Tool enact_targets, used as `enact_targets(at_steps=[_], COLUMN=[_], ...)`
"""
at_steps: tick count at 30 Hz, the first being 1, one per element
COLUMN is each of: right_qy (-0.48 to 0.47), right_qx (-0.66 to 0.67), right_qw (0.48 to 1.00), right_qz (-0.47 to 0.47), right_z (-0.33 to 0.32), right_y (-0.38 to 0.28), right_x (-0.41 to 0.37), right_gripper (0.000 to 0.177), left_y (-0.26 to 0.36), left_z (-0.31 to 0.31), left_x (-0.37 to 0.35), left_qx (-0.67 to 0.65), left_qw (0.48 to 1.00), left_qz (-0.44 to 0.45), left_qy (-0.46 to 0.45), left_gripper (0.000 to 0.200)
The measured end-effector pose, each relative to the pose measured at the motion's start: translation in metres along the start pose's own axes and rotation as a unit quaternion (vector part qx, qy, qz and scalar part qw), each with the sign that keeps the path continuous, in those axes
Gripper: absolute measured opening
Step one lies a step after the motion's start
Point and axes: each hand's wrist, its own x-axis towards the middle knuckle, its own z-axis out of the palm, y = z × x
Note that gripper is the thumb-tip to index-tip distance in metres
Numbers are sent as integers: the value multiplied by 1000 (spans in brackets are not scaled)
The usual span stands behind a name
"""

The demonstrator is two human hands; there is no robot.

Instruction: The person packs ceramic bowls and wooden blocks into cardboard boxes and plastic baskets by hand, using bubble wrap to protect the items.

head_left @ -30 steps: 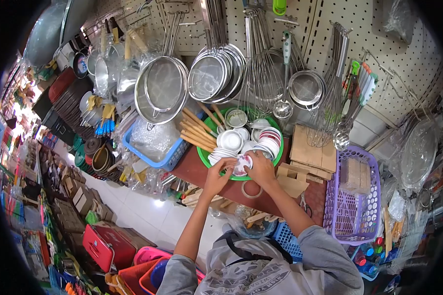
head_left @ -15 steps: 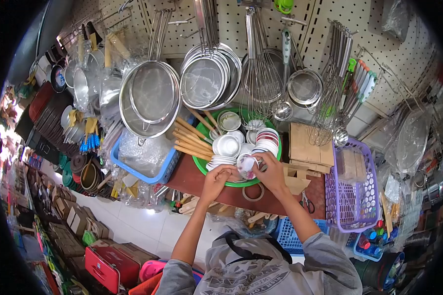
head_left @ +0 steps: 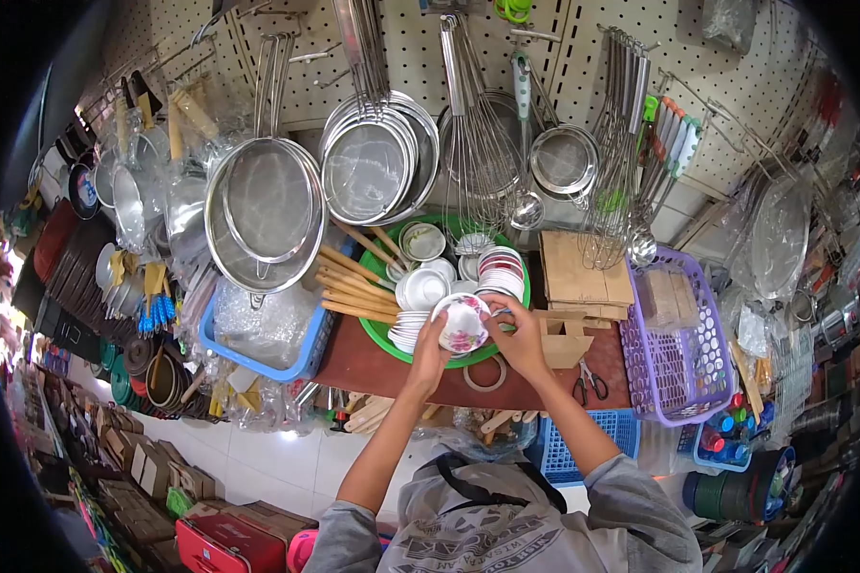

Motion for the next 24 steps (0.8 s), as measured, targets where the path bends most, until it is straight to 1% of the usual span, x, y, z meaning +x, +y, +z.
enact_targets(at_steps=[1, 2, 3, 4, 6, 7, 10, 11, 13, 15, 18, 19, 22, 24], right_qy=[-15, -5, 5, 15, -17, -34, -63, -83, -125, -123, -108, -102, -52, -20], right_qx=[17, -10, -36, -62, -226, -304, -445, -463, -498, -466, -423, -410, -395, -342], right_qw=[999, 999, 997, 995, 974, 952, 893, 881, 855, 874, 898, 906, 915, 939], right_qz=[30, 46, 62, 78, 27, 1, 30, 42, 65, 56, 44, 41, -59, -29], right_z=[-3, -4, -4, -5, -7, -7, 2, 4, 7, 6, 2, 1, -2, 0], right_y=[-1, -1, -1, 0, 9, 13, 13, 13, 15, 17, 19, 19, 25, 25], right_x=[-1, 0, 2, 4, 7, 7, 4, 6, 8, 11, 12, 12, 10, 9], right_gripper=[27, 23, 21, 19, 21, 22, 30, 31, 34, 35, 33, 32, 26, 25], left_y=[2, 4, 3, 4, 8, 9, 18, 20, 29, 34, 28, 34, 23, 17], left_z=[-2, -4, -6, -10, -18, -23, -36, -43, -46, -46, -46, -39, -53, -57], left_x=[0, 1, 1, 1, 0, 2, 1, 3, 0, -3, -7, -11, -4, -3], left_qx=[6, 13, 13, 2, -23, -34, -68, -59, -20, 21, 88, 82, 62, 54], left_qw=[1000, 999, 999, 999, 998, 998, 997, 997, 992, 980, 978, 979, 982, 984], left_qz=[-6, -12, 7, 14, 29, 44, 17, 0, -61, -121, -152, -147, -144, -143], left_qy=[17, 34, 51, 48, 44, 34, -22, -58, -109, -159, -108, -118, -103, -91], left_gripper=[44, 44, 45, 45, 45, 45, 46, 48, 50, 52, 51, 49, 49, 49])
